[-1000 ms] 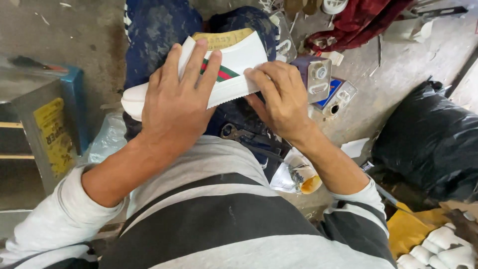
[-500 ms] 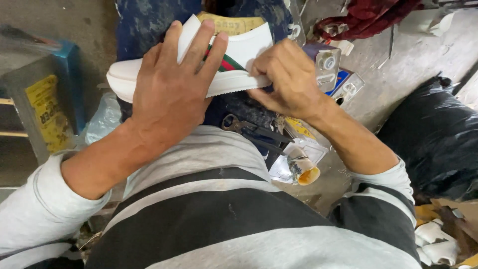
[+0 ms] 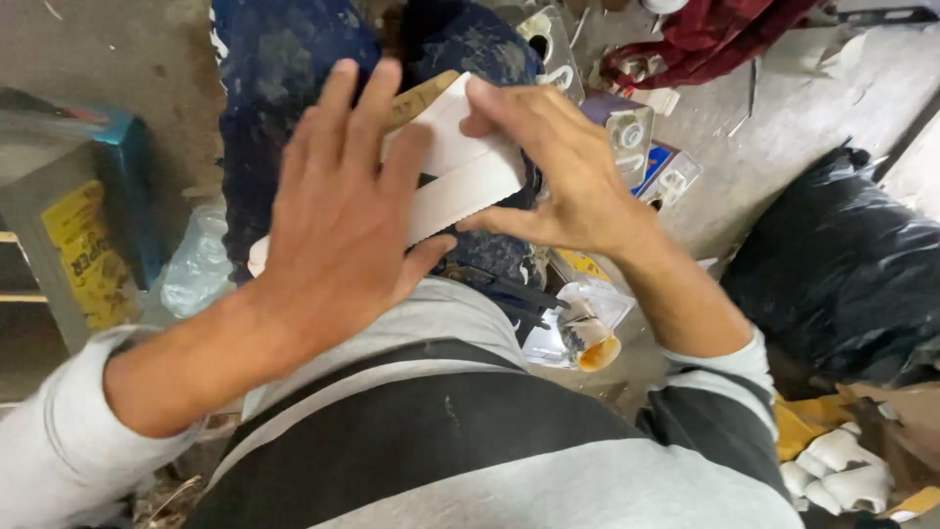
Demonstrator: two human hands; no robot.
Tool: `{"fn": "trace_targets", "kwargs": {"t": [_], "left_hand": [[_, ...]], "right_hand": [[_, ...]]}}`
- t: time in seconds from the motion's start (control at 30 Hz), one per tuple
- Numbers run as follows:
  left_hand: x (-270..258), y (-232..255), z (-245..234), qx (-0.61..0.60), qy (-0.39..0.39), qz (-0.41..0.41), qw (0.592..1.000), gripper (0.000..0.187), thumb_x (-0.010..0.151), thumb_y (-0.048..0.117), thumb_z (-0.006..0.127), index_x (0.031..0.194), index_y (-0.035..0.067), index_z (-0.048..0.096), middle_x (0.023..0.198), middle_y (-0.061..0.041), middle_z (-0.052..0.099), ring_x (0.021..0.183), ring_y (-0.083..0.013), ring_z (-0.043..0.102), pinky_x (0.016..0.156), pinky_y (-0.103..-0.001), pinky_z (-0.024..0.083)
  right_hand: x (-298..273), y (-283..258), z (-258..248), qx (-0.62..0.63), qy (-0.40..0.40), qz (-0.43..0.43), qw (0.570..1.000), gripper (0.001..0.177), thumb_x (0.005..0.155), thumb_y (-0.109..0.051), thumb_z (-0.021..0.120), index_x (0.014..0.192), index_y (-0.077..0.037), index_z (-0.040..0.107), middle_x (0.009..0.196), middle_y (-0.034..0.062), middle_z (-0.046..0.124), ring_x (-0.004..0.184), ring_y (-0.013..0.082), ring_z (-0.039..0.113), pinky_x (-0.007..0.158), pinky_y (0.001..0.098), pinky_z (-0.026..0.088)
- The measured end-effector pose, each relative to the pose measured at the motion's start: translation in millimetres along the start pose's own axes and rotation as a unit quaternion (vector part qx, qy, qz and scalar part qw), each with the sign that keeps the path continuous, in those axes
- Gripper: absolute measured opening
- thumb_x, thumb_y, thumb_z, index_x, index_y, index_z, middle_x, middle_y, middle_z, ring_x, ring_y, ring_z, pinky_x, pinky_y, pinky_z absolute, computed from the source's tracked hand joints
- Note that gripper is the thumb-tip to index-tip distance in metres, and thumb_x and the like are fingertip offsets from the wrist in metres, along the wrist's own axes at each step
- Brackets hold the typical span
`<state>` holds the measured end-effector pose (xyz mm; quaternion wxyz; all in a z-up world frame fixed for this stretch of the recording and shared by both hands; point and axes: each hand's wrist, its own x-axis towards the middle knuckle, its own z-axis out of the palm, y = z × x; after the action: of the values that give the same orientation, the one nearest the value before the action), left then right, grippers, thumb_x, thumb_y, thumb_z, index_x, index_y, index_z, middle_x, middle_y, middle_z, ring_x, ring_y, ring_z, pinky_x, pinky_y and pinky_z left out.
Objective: The person holds a white slip-on shoe with a green and red stripe, pressing the sole and upper together by hand. They then use a hammer to tap along the side of the shoe, securing the sole to the upper.
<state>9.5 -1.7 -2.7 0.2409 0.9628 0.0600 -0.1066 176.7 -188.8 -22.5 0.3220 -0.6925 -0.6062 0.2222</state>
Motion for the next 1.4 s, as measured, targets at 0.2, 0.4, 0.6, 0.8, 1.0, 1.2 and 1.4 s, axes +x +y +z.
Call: {"fn": "trace_targets", "kwargs": {"t": [0.2, 0.4, 0.6, 0.8, 1.0, 1.2, 1.4], "left_hand": [[16.1, 8.2, 23.8, 0.043, 0.03, 0.026, 0.998, 0.112, 0.072, 0.054, 0.086, 0.161, 0.013, 0.031, 0.158, -0.019, 0.036, 0.13, -0.0379, 0.046, 0.098, -0.05, 0.043], [10.4, 17.6, 30.3, -0.007, 0.049, 0.01, 0.999, 0.113, 0.072, 0.04, 0.091, 0.16, 0.006, 0.028, 0.158, -0.024, 0.038, 0.134, -0.041, 0.043, 0.103, -0.055, 0.04], [7.9, 21.4, 27.5, -0.024, 0.064, -0.003, 0.998, 0.109, 0.074, 0.041, 0.091, 0.159, 0.005, 0.031, 0.157, -0.023, 0.041, 0.136, -0.0422, 0.046, 0.109, -0.062, 0.039], [8.4, 25.4, 26.2, 0.044, 0.081, 0.0, 0.996, 0.103, 0.072, 0.044, 0.089, 0.156, 0.01, 0.041, 0.151, -0.017, 0.047, 0.128, -0.0382, 0.052, 0.107, -0.059, 0.044], [7.4, 21.4, 27.6, 0.076, 0.077, 0.012, 0.994, 0.111, 0.065, 0.051, 0.09, 0.158, 0.013, 0.044, 0.152, -0.014, 0.047, 0.124, -0.0371, 0.051, 0.105, -0.057, 0.045], [6.4, 15.5, 23.3, 0.059, 0.075, -0.006, 0.995, 0.096, 0.078, 0.042, 0.087, 0.156, 0.009, 0.042, 0.151, -0.017, 0.046, 0.122, -0.0369, 0.054, 0.096, -0.049, 0.049], [3.4, 15.1, 28.1, 0.023, 0.08, -0.027, 0.996, 0.107, 0.075, 0.04, 0.096, 0.157, 0.01, 0.035, 0.154, -0.021, 0.044, 0.131, -0.0403, 0.053, 0.101, -0.054, 0.045]], "right_hand": [[-33.4, 3.6, 10.8, 0.019, 0.072, 0.075, 0.994, 0.079, 0.102, -0.032, 0.082, 0.158, -0.002, 0.034, 0.143, 0.0228, 0.059, 0.131, 0.0335, 0.06, 0.113, 0.0437, 0.052], [-42.0, -3.4, 2.6, -0.017, 0.067, 0.072, 0.995, 0.071, 0.095, -0.034, 0.087, 0.145, 0.0, 0.05, 0.139, 0.02, 0.058, 0.128, 0.0342, 0.058, 0.113, 0.0469, 0.051], [-23.2, -12.7, -1.4, -0.073, 0.042, 0.007, 0.996, 0.049, 0.101, -0.036, 0.075, 0.13, -0.001, 0.056, 0.13, 0.0225, 0.06, 0.119, 0.0376, 0.065, 0.099, 0.0479, 0.055], [-4.7, -13.2, -10.8, -0.06, -0.007, 0.007, 0.998, 0.035, 0.101, -0.032, 0.068, 0.104, -0.001, 0.054, 0.122, 0.0208, 0.055, 0.13, 0.0444, 0.052, 0.104, 0.0546, 0.05], [-1.2, -5.6, -12.8, 0.03, -0.061, 0.012, 0.998, 0.037, 0.102, -0.037, 0.061, 0.097, -0.002, 0.05, 0.12, 0.0193, 0.049, 0.129, 0.0438, 0.056, 0.101, 0.0511, 0.053], [12.8, 5.9, -16.1, 0.115, -0.022, 0.026, 0.993, 0.065, 0.085, -0.029, 0.092, 0.126, 0.005, 0.055, 0.125, 0.0228, 0.065, 0.116, 0.0324, 0.072, 0.105, 0.0395, 0.062], [13.9, -4.0, -21.5, 0.128, -0.061, 0.123, 0.982, 0.112, 0.086, -0.034, 0.103, 0.164, -0.008, 0.027, 0.132, 0.0155, 0.067, 0.129, 0.0236, 0.067, 0.115, 0.036, 0.061]]}}
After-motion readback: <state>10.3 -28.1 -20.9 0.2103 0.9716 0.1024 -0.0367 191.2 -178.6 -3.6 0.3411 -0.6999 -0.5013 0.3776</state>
